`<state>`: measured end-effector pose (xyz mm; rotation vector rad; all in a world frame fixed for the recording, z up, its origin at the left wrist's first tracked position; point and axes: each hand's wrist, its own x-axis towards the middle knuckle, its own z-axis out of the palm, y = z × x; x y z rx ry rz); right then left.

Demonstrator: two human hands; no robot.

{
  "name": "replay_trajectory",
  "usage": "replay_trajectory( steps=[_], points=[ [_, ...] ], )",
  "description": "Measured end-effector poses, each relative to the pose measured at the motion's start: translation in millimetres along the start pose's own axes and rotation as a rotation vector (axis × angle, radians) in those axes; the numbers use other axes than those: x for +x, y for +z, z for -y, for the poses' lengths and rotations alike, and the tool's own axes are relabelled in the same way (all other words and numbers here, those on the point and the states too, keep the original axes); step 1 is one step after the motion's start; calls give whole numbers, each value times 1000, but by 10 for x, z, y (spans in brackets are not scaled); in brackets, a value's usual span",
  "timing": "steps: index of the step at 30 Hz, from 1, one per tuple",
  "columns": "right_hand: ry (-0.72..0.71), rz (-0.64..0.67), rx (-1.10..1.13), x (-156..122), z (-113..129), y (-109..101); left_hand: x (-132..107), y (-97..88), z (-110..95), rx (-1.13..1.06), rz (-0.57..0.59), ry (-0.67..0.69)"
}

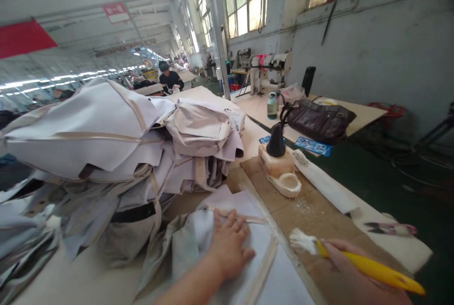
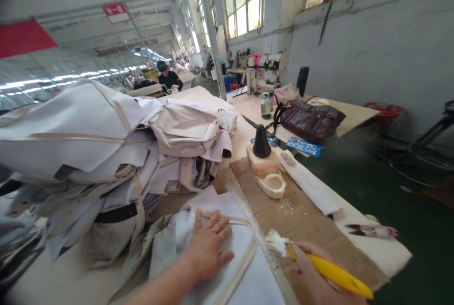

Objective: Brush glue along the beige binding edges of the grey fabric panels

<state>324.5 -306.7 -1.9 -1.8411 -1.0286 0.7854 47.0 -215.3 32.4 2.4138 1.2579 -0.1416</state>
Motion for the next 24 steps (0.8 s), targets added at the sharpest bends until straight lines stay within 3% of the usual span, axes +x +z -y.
replay_trajectory(
  steps=[3, 5, 9, 12, 15, 20, 22, 24],
  points=[
    [-21, 294, 45, 240, 393, 477, -6, 141, 7, -16, -6, 1],
    [-56, 397, 55, 461, 534, 821, -9, 156, 59, -57, -32, 18],
    [-158, 401, 112, 1027, 725, 1473, -25, 148, 125, -126, -56, 24],
    [-173, 398, 94, 1323, 823, 1750, -32, 155, 133, -163, -57, 24],
    [-159, 416, 55, 1267, 786, 1678, -29, 156, 147, -205, -50, 23],
    [-57, 526, -47, 808, 578, 1203, -25, 154, 203, -255, -31, 58],
    [-52, 538, -59, 806, 593, 1200, -23, 159, 220, -255, -32, 72],
    [-109, 506, -30, 947, 688, 1357, -21, 169, 228, -244, -38, 74]
  ],
)
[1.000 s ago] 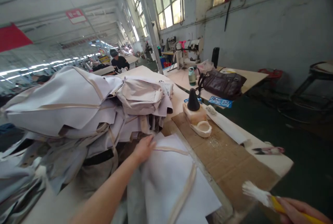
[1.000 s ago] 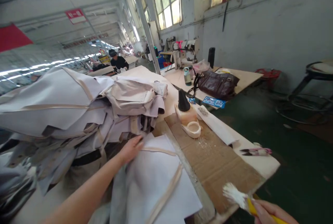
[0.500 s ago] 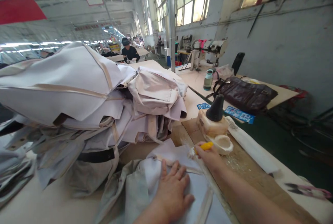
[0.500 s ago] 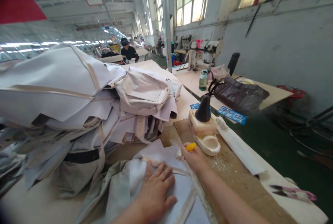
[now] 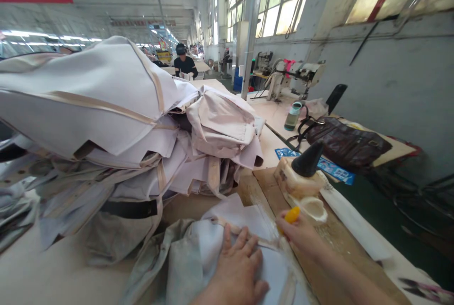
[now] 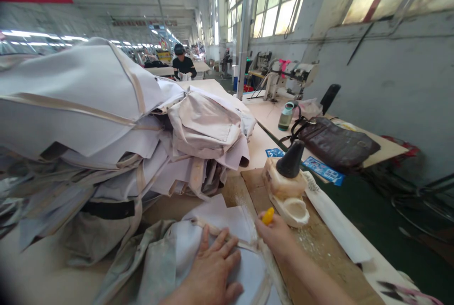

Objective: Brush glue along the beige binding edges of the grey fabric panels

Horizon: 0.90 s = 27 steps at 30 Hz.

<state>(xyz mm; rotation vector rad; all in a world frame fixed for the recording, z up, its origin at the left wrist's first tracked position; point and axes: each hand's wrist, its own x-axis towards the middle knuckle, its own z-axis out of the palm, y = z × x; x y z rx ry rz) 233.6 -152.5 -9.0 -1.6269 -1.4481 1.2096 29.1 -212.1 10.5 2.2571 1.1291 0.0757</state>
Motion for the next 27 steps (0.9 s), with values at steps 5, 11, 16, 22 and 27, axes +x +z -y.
replay_trajectory(
  steps=[5, 11, 16, 22, 27],
  points=[
    [-87, -73, 33, 475, 122, 155, 4, 27, -16, 70, -20, -6],
    [71, 4, -30, -352, -124, -99, 17, 69, -18, 89, -22, -17],
    [32, -3, -89, -521, -92, -164, 32, 125, 0, 143, -53, -11],
    [-29, -142, -51, -328, -24, -100, 39, 102, -60, 190, -58, -30],
    [188, -56, 5, -840, -223, -154, 39, 92, -75, 195, -57, -32]
  ],
)
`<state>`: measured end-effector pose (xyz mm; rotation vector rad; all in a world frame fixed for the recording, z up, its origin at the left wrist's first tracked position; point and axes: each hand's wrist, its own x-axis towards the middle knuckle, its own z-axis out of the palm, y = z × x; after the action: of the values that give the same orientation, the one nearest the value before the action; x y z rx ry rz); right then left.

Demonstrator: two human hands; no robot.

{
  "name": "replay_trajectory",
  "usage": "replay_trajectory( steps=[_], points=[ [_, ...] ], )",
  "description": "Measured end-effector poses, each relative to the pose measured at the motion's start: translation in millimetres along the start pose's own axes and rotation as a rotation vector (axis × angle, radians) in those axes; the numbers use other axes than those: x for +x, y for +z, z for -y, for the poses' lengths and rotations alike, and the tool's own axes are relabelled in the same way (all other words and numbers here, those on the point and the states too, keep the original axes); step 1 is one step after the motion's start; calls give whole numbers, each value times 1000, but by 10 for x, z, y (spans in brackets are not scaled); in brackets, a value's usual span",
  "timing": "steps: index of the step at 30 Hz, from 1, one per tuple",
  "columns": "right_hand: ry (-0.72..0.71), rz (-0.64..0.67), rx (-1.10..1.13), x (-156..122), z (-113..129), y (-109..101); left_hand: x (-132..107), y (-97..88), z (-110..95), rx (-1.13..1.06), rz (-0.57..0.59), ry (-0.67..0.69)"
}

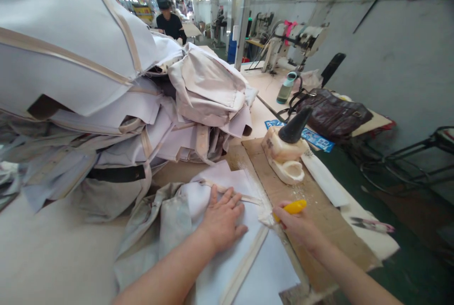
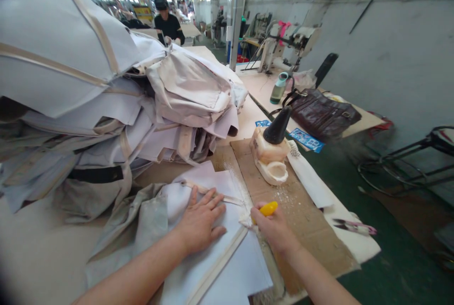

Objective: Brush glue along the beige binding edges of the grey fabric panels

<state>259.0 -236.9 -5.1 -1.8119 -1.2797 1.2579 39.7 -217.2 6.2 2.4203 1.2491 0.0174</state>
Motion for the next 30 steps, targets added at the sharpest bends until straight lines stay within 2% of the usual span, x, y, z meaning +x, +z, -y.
replay_trajectory(
  steps=[3, 5, 10, 12, 14, 16, 19, 21, 26, 28, 30],
  points=[
    [113, 30, -17, -302, -161, -96, 7, 33, 10, 15, -8, 11],
    [143, 25, -39, -356, -134, -131, 14, 56, 12, 35, -20, 10],
    [-14, -84, 12, -77, 181, -75, 24, 65, -11, 69, -42, 14],
    [0, -90, 19, -80, 174, -55, 26, 62, -17, 76, -45, 20],
    [75, -67, -2, -259, 44, -56, 29, 65, -18, 85, -47, 23],
    [134, -65, -22, -564, -143, -69, 34, 75, -15, 98, -50, 28],
    [63, -113, -73, -1009, -348, -113, 44, 91, -18, 111, -59, 29],
    [-6, -135, -120, -1174, -379, -170, 49, 81, -28, 112, -53, 28],
    [-84, -196, -138, -1187, -258, -338, 21, -122, 7, 175, -44, 67],
    [-125, -191, -143, -1173, -233, -349, -3, -269, 103, 190, -90, -17],
    [-141, -166, -182, -1194, -247, -324, -30, -413, 250, 147, -103, -200]
  ],
)
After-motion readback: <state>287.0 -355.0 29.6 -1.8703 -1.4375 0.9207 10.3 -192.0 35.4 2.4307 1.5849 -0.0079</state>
